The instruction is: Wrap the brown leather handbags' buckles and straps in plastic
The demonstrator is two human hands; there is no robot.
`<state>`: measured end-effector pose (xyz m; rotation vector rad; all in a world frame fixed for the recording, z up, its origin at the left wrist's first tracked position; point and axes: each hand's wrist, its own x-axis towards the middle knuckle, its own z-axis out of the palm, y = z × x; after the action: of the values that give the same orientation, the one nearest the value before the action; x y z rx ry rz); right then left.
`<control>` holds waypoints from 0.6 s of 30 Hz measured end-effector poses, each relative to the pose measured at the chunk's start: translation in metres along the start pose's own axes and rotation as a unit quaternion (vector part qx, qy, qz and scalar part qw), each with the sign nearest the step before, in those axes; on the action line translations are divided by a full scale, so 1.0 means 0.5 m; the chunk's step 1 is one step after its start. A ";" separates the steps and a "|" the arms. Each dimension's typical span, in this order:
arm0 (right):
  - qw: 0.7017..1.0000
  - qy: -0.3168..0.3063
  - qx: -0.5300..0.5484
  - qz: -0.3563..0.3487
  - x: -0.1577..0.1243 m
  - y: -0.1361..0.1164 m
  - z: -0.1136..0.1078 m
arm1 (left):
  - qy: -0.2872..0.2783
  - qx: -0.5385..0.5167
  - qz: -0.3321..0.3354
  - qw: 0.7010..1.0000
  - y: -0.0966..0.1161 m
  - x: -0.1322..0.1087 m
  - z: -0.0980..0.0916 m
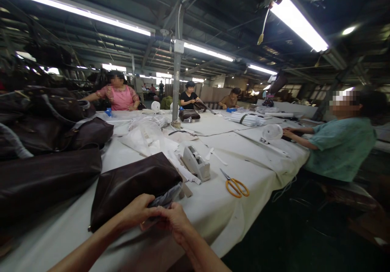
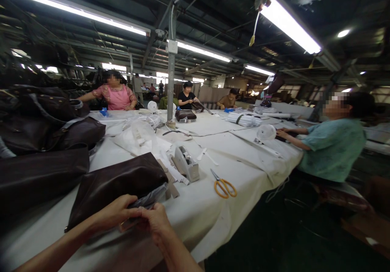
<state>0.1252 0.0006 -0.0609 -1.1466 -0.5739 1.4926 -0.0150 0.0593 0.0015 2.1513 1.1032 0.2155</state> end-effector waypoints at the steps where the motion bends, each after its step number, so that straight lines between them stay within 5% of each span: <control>1: 1.000 -0.014 0.006 0.001 0.000 0.000 -0.001 | -0.006 -0.001 0.005 1.000 -0.001 0.000 -0.001; 11: 0.992 -0.116 0.049 -0.012 0.000 -0.009 -0.022 | 0.005 -0.043 -0.022 0.999 0.009 -0.004 -0.011; 18: 0.993 -0.084 0.085 -0.012 0.008 -0.008 -0.018 | -0.002 -0.085 -0.054 0.995 0.018 0.006 -0.020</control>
<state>0.1353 0.0033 -0.0624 -0.8848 -0.5615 1.5950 -0.0115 0.0632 0.0143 1.9359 1.1519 0.2468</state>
